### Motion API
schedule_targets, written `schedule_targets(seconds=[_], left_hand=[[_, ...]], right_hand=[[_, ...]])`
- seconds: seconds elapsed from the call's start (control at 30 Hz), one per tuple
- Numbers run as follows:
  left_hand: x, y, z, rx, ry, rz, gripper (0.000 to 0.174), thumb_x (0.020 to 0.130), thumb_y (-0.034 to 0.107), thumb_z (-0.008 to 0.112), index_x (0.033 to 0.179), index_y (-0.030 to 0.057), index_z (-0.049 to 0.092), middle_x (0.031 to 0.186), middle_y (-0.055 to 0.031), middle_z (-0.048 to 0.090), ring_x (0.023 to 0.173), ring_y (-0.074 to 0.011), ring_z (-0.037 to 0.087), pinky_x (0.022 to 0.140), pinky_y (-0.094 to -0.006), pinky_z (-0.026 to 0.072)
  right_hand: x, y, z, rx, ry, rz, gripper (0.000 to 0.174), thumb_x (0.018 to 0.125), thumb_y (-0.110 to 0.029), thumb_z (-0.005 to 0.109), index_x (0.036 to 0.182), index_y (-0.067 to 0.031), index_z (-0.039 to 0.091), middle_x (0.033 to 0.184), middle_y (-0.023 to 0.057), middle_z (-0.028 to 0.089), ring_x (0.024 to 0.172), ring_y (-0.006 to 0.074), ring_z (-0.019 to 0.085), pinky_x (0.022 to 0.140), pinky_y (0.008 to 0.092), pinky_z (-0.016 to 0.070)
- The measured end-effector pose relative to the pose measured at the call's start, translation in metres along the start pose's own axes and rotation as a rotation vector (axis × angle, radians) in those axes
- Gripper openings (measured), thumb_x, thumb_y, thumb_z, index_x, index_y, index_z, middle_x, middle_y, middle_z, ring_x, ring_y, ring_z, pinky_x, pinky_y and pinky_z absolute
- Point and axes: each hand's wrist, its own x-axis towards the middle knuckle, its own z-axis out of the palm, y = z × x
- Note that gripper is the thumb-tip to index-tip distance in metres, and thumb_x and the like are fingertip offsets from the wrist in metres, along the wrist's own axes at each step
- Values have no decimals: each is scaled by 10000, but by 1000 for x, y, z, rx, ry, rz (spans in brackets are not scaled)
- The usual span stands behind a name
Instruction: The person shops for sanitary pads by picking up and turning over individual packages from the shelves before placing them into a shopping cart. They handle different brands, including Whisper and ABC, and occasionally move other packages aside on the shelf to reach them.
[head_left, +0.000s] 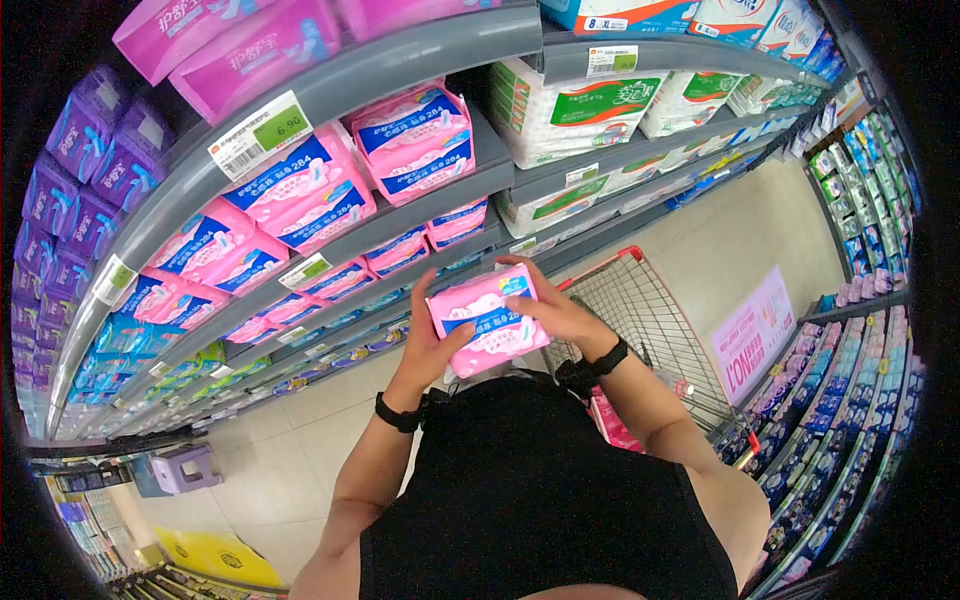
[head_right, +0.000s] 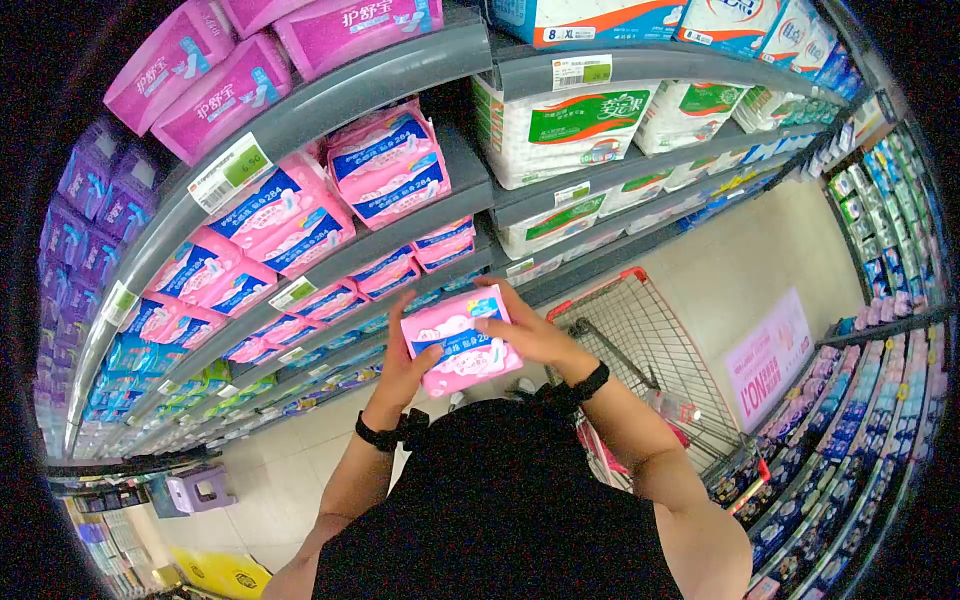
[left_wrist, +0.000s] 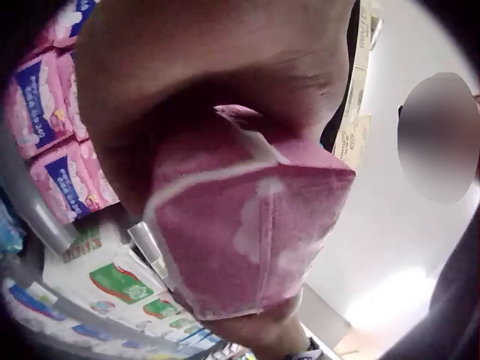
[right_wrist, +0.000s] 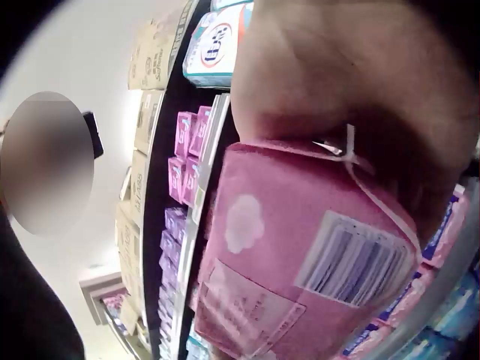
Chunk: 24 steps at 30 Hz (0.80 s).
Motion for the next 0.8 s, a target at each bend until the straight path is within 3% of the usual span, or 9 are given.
schedule_targets(seconds=[0.07,0.23,0.37,0.4,0.43,0.5,0.6,0.7,0.8], left_hand=[[-1,1,-3,-185,-70,-121,932,855,216,805,1546,89,192,1368,-176,486,1222,-243,554,1039,-384,460],[-5,8,5,-372,-25,-103,945,848,330,810,1542,76,221,1409,-153,469,1276,-241,518,1071,-379,434],[-6,8,8,-368,37,40,953,858,430,782,1542,70,223,1437,-128,459,1322,-239,487,1121,-388,384],[-5,8,10,-377,40,91,944,881,474,741,1552,79,207,1450,-124,457,1351,-247,468,1159,-397,337],[-6,8,14,-418,109,87,852,911,438,715,1527,87,243,1353,-138,545,1262,-258,552,1062,-386,443],[-8,19,6,-484,-18,-94,691,945,370,680,1458,88,313,1179,-136,627,1059,-227,637,871,-345,521],[-10,10,8,-354,-35,-61,502,976,271,639,1365,84,382,1045,-127,642,856,-165,619,704,-290,491],[-13,16,11,-193,-59,-21,417,972,290,643,1287,96,451,1020,-98,644,782,-150,573,679,-298,454],[-17,18,7,-172,-73,-14,313,975,168,619,1248,94,484,1010,-64,637,804,-118,562,685,-261,448]], right_hand=[[-1,-11,-4,53,-72,14,746,961,-223,653,1543,-44,222,1403,130,487,1288,195,477,1084,355,406],[2,-31,1,164,-129,41,749,936,-208,663,1533,-35,246,1419,130,476,1314,202,452,1107,362,384],[11,-53,4,286,-52,53,762,879,-170,688,1514,-29,291,1414,123,502,1276,185,505,1065,354,444],[18,-53,-1,249,-10,-12,784,844,-243,752,1470,-8,343,1334,137,579,1173,216,624,988,360,533],[23,-66,1,282,4,-75,729,868,-266,723,1447,15,382,1319,161,606,1136,230,656,979,372,548],[24,-108,6,324,11,-53,651,896,-313,685,1404,25,457,1288,184,641,1088,246,687,983,387,552],[43,-149,5,420,-4,-30,526,925,-339,647,1311,11,567,1199,169,698,1042,231,709,956,374,558],[71,-170,4,306,31,-117,484,946,-360,636,1285,-18,595,1198,124,707,1030,195,710,937,354,557],[87,-182,-5,288,37,-81,445,950,-352,648,1267,-42,603,1197,91,706,1034,173,703,929,341,559]])
